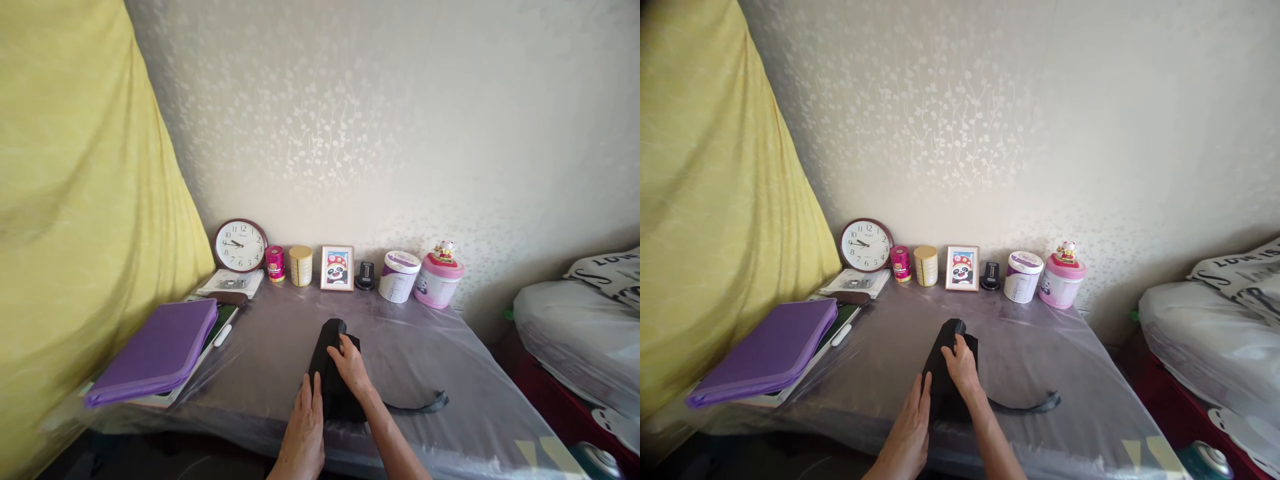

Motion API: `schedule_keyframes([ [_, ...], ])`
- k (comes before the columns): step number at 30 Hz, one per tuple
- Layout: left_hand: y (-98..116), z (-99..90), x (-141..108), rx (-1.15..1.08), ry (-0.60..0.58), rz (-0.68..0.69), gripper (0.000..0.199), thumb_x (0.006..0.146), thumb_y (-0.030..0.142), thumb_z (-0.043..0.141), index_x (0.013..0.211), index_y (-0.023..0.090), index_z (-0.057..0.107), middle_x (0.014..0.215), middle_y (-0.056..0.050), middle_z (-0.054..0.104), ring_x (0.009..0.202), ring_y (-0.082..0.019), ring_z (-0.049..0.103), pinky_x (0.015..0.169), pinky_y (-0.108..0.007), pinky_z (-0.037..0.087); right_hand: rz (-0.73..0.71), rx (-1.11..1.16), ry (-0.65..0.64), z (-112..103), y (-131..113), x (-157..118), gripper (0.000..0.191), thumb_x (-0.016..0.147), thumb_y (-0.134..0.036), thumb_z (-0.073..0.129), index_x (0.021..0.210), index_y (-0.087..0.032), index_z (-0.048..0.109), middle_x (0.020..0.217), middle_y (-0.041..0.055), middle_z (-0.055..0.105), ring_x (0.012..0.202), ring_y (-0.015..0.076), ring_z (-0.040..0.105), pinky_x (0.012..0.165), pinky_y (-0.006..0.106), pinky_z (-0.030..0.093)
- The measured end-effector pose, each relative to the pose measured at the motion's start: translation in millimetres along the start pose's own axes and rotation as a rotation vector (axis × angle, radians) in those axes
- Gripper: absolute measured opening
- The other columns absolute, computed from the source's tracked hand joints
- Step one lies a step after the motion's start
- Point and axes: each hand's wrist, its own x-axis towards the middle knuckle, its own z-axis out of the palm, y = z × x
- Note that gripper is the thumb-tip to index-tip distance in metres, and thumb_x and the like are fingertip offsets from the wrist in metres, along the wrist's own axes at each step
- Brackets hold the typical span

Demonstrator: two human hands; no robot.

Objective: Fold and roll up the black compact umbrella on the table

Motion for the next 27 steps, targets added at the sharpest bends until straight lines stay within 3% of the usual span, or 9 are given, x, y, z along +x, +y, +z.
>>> schedule_keyframes([
  [5, -2, 0.0, 1, 0.0, -0.005, 0.011, 0.089, 0.058, -0.005, 0.037, 0.14, 0.008, 0.004, 0.148, -0.017, 0.001, 0.136, -0.025, 0.01, 0.109, -0.036, 0.022, 0.004, -0.055, -0.043, 6, -8, 4, 0.041, 0.079, -0.025, 0.051, 0.117, -0.01, 0.052, 0.078, 0.008, 0.067, 0.082, 0.0223, 0.063, 0.07, 0.028, 0.044],
  [12, -3, -3.0, 0, 0.012, -0.006, 0.021, 0.086, 0.06, -0.006, 0.035, 0.14, 0.005, 0.005, 0.148, -0.017, 0.003, 0.137, -0.023, 0.009, 0.11, -0.034, 0.019, 0.012, -0.19, -0.107, 6, -18, 7, 0.044, 0.079, -0.022, 0.052, 0.121, -0.008, 0.049, 0.096, 0.0145, 0.068, 0.095, 0.0243, 0.062, 0.077, 0.029, 0.043],
  [16, -8, 3.6, 1, -0.024, 0.029, 0.041, 0.084, 0.062, -0.004, 0.034, 0.14, 0.005, 0.005, 0.148, -0.016, 0.003, 0.137, -0.023, 0.008, 0.11, -0.036, 0.02, 0.004, -0.196, -0.129, 5, -25, 6, 0.044, 0.078, -0.023, 0.053, 0.12, -0.009, 0.05, 0.092, 0.0126, 0.07, 0.095, 0.0228, 0.063, 0.076, 0.027, 0.043],
  [18, -13, 11.5, 3, -0.041, 0.057, 0.059, 0.083, 0.063, -0.003, 0.034, 0.14, 0.005, 0.005, 0.149, -0.016, 0.005, 0.137, -0.023, 0.008, 0.11, -0.038, 0.021, -0.012, -0.166, -0.166, 6, -26, 6, 0.039, 0.078, -0.024, 0.053, 0.115, -0.011, 0.053, 0.087, 0.009, 0.071, 0.089, 0.02, 0.064, 0.074, 0.025, 0.043],
  [22, -23, 24.9, 7, -0.113, 0.131, 0.075, 0.084, 0.066, -0.001, 0.034, 0.14, 0.007, -0.003, 0.148, -0.017, 0.013, 0.136, -0.022, 0.014, 0.109, -0.039, 0.023, -0.068, -0.042, -0.326, 12, -25, 8, 0.021, 0.083, -0.025, 0.043, 0.093, -0.016, 0.059, 0.072, 0.0009, 0.071, 0.056, 0.0107, 0.063, 0.063, 0.021, 0.043],
  [27, -22, 14.2, 3, -0.248, 0.235, 0.134, 0.091, 0.067, -0.001, 0.035, 0.138, 0.018, -0.02, 0.149, -0.012, 0.013, 0.135, -0.018, 0.021, 0.106, -0.034, 0.029, -0.109, -0.017, -0.346, 12, -24, 8, 0.021, 0.083, -0.022, 0.038, 0.076, -0.018, 0.057, 0.071, 0.0002, 0.072, 0.048, 0.0072, 0.059, 0.057, 0.018, 0.041],
])
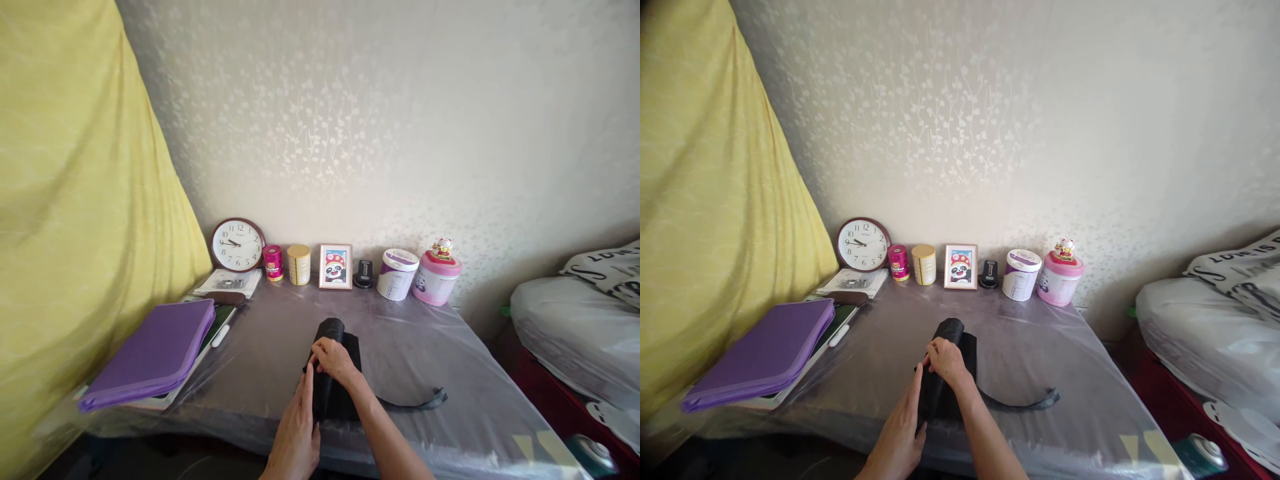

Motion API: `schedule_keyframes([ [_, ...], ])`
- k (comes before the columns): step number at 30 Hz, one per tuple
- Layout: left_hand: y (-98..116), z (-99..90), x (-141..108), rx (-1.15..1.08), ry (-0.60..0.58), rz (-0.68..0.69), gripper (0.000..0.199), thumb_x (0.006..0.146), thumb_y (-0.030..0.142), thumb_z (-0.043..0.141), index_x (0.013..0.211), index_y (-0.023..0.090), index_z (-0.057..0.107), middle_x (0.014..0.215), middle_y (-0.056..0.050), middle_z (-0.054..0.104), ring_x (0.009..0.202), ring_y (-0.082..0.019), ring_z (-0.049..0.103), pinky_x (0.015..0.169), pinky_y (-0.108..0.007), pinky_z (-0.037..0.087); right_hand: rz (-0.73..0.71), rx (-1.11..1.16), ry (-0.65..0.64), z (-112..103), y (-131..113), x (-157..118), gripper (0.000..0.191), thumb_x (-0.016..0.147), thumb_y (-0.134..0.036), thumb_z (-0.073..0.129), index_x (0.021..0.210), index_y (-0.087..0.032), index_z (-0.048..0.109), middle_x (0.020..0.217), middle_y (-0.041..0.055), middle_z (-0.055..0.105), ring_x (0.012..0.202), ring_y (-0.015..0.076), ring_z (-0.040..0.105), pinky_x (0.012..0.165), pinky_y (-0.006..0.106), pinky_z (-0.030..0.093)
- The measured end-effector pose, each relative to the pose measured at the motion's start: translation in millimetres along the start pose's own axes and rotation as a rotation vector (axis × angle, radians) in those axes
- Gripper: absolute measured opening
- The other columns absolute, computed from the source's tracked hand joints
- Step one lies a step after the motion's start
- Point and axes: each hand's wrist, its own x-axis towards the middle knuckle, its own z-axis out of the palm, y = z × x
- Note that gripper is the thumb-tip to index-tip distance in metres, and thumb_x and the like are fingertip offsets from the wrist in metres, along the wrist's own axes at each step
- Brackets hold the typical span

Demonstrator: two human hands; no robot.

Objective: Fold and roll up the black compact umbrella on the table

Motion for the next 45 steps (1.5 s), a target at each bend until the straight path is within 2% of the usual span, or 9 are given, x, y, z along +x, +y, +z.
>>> schedule_keyframes([
  [4, 9, -11.5, -1, 0.098, -0.087, -0.058, 0.086, 0.07, 0.001, 0.038, 0.141, 0.025, -0.004, 0.145, -0.012, 0.024, 0.128, -0.022, 0.035, 0.099, -0.035, 0.036, -0.027, -0.026, 0.001, -1, 0, 0, 0.026, 0.085, -0.024, 0.035, 0.067, -0.018, 0.053, 0.07, 0.0014, 0.072, 0.046, 0.0069, 0.056, 0.055, 0.018, 0.04],
  [8, 7, -11.5, -4, 0.179, -0.115, -0.099, 0.074, 0.073, 0.007, 0.04, 0.141, 0.02, 0.013, 0.139, -0.014, 0.033, 0.122, -0.024, 0.042, 0.098, -0.035, 0.037, -0.026, 0.013, -0.027, 1, 4, 2, 0.028, 0.087, -0.026, 0.034, 0.068, -0.018, 0.052, 0.071, 0.0006, 0.072, 0.045, 0.006, 0.055, 0.053, 0.018, 0.039],
  [13, 5, -14.9, -8, 0.19, 0.057, -0.022, 0.044, 0.081, 0.022, 0.039, 0.124, 0.015, 0.043, 0.129, -0.015, 0.04, 0.116, -0.025, 0.046, 0.095, -0.038, 0.04, -0.022, 0.028, -0.054, 2, 6, 2, 0.028, 0.087, -0.026, 0.033, 0.07, -0.018, 0.054, 0.073, 0.0008, 0.072, 0.045, 0.0057, 0.054, 0.053, 0.018, 0.039],
  [16, 9, -15.4, -2, 0.2, 0.15, 0.069, 0.035, 0.082, 0.027, 0.04, 0.113, 0.017, 0.051, 0.128, -0.013, 0.041, 0.12, -0.026, 0.042, 0.099, -0.042, 0.036, -0.013, 0.018, -0.069, -1, 2, 0, 0.029, 0.087, -0.025, 0.033, 0.073, -0.017, 0.056, 0.074, 0.0021, 0.072, 0.047, 0.0068, 0.056, 0.052, 0.018, 0.039],
  [23, 0, 10.6, 6, 0.195, 0.101, 0.097, 0.07, 0.075, 0.015, 0.04, 0.14, 0.02, 0.016, 0.149, -0.011, 0.012, 0.133, -0.028, 0.024, 0.1, -0.043, 0.037, -0.043, -0.011, -0.041, -4, -6, -9, 0.025, 0.088, -0.024, 0.036, 0.081, -0.019, 0.06, 0.075, 0.0011, 0.071, 0.052, 0.0089, 0.061, 0.054, 0.019, 0.042],
  [29, -9, 16.8, 4, 0.148, -0.009, 0.017, 0.078, 0.067, 0.002, 0.033, 0.141, 0.014, 0.01, 0.149, -0.011, 0.016, 0.135, -0.024, 0.019, 0.106, -0.04, 0.031, -0.472, -0.075, 0.244, 7, 15, -35, 0.027, 0.091, -0.026, 0.038, 0.098, -0.023, 0.064, 0.089, 0.0027, 0.069, 0.091, 0.015, 0.06, 0.083, 0.027, 0.045],
  [32, -10, 17.6, 5, 0.123, -0.028, -0.005, 0.076, 0.068, 0.0, 0.03, 0.141, 0.009, 0.011, 0.147, -0.015, 0.019, 0.136, -0.023, 0.017, 0.108, -0.04, 0.026, -0.597, -0.155, 0.255, 10, 31, -35, 0.027, 0.091, -0.023, 0.038, 0.102, -0.022, 0.063, 0.101, 0.0035, 0.068, 0.109, 0.0162, 0.052, 0.098, 0.033, 0.037],
  [36, -10, 19.4, 6, 0.13, -0.049, -0.028, 0.075, 0.069, -0.001, 0.029, 0.141, 0.008, 0.011, 0.146, -0.018, 0.02, 0.135, -0.024, 0.019, 0.108, -0.042, 0.027, -0.614, -0.27, 0.224, 11, 42, -16, 0.026, 0.092, -0.023, 0.039, 0.099, -0.023, 0.064, 0.107, 0.0013, 0.067, 0.117, 0.0156, 0.046, 0.108, 0.041, 0.019],
  [45, 2, 9.2, 6, 0.217, -0.142, -0.112, 0.081, 0.065, -0.002, 0.033, 0.141, 0.008, 0.005, 0.147, -0.018, 0.017, 0.134, -0.025, 0.021, 0.106, -0.039, 0.028, -0.501, -0.402, 0.196, -5, 47, 42, 0.029, 0.091, -0.021, 0.039, 0.088, -0.026, 0.067, 0.099, -0.0016, 0.069, 0.115, 0.0146, 0.047, 0.108, 0.04, 0.014],
])
